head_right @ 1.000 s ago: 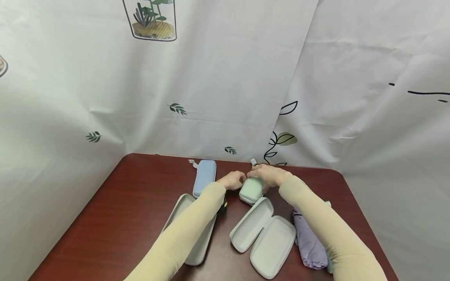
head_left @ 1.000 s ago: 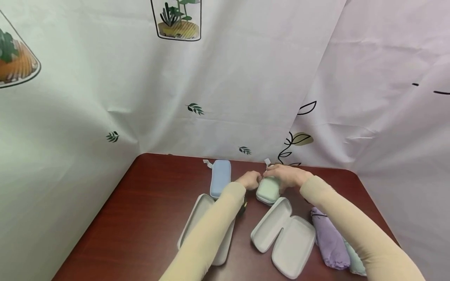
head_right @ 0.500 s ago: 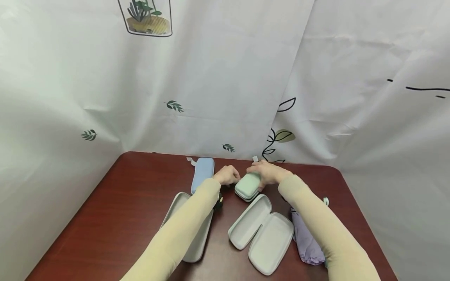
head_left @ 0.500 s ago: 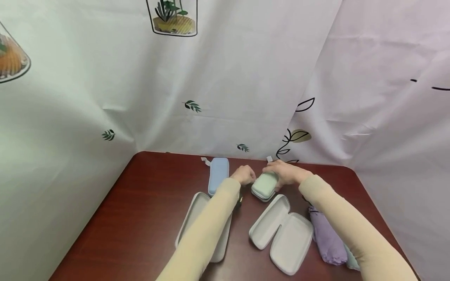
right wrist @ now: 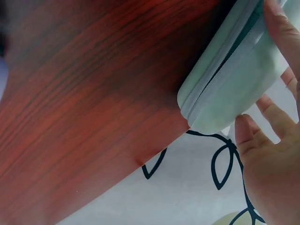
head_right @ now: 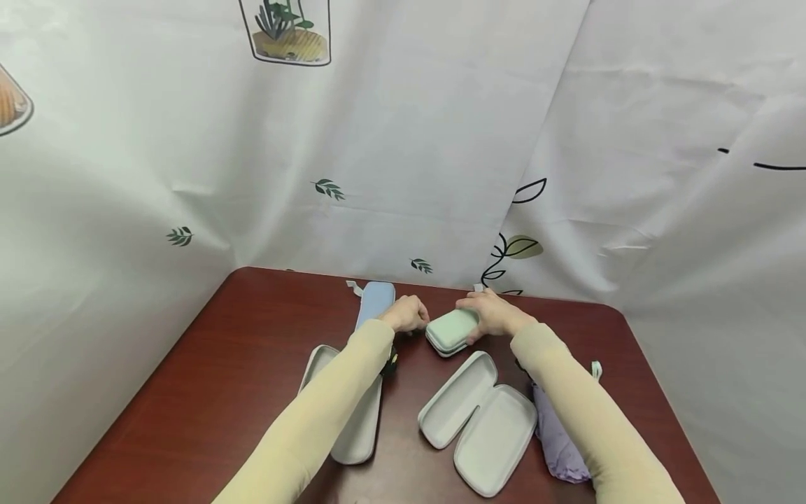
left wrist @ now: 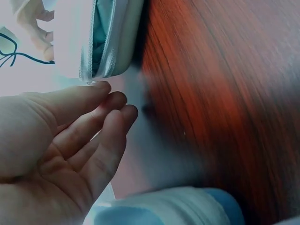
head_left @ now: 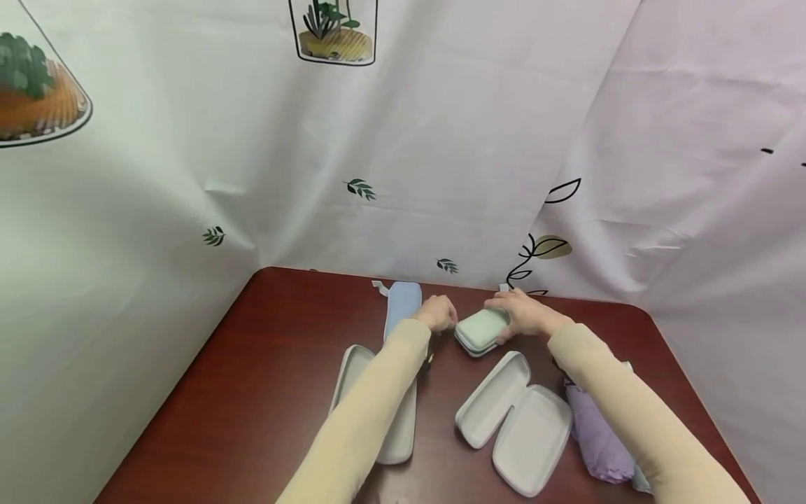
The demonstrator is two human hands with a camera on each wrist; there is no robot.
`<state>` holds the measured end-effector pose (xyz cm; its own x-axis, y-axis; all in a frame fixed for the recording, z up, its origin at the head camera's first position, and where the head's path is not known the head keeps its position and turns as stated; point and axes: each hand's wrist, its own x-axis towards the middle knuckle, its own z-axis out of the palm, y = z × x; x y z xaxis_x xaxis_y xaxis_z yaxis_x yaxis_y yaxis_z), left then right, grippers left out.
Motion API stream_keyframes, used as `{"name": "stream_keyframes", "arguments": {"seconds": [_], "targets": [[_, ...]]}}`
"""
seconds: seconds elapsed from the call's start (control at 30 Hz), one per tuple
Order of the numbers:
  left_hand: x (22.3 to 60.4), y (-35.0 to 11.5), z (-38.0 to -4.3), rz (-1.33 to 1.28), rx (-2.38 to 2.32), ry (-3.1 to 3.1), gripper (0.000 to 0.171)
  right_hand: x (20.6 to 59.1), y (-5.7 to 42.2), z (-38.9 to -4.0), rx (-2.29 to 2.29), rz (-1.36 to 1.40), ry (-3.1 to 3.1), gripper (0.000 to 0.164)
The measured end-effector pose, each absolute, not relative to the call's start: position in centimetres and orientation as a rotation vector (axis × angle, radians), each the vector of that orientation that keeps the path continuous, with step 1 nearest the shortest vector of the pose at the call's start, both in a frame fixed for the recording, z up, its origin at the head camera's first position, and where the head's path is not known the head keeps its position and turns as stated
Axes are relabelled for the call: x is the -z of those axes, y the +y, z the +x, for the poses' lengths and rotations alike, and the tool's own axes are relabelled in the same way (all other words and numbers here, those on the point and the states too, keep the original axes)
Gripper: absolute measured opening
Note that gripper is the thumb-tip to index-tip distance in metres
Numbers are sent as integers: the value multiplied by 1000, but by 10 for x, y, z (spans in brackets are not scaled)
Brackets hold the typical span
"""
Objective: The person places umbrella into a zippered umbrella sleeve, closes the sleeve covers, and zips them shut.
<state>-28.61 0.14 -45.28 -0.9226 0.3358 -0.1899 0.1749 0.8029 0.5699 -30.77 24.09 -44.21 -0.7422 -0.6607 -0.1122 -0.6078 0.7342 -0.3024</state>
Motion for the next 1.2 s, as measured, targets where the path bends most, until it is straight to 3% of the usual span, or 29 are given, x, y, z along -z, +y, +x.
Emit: {"name": "stream_keyframes", "arguments": {"seconds": [1.2], "targets": [[460, -12, -287, 334, -855, 2724, 9, 442, 221, -295, 275, -797, 2933, 77]]}}
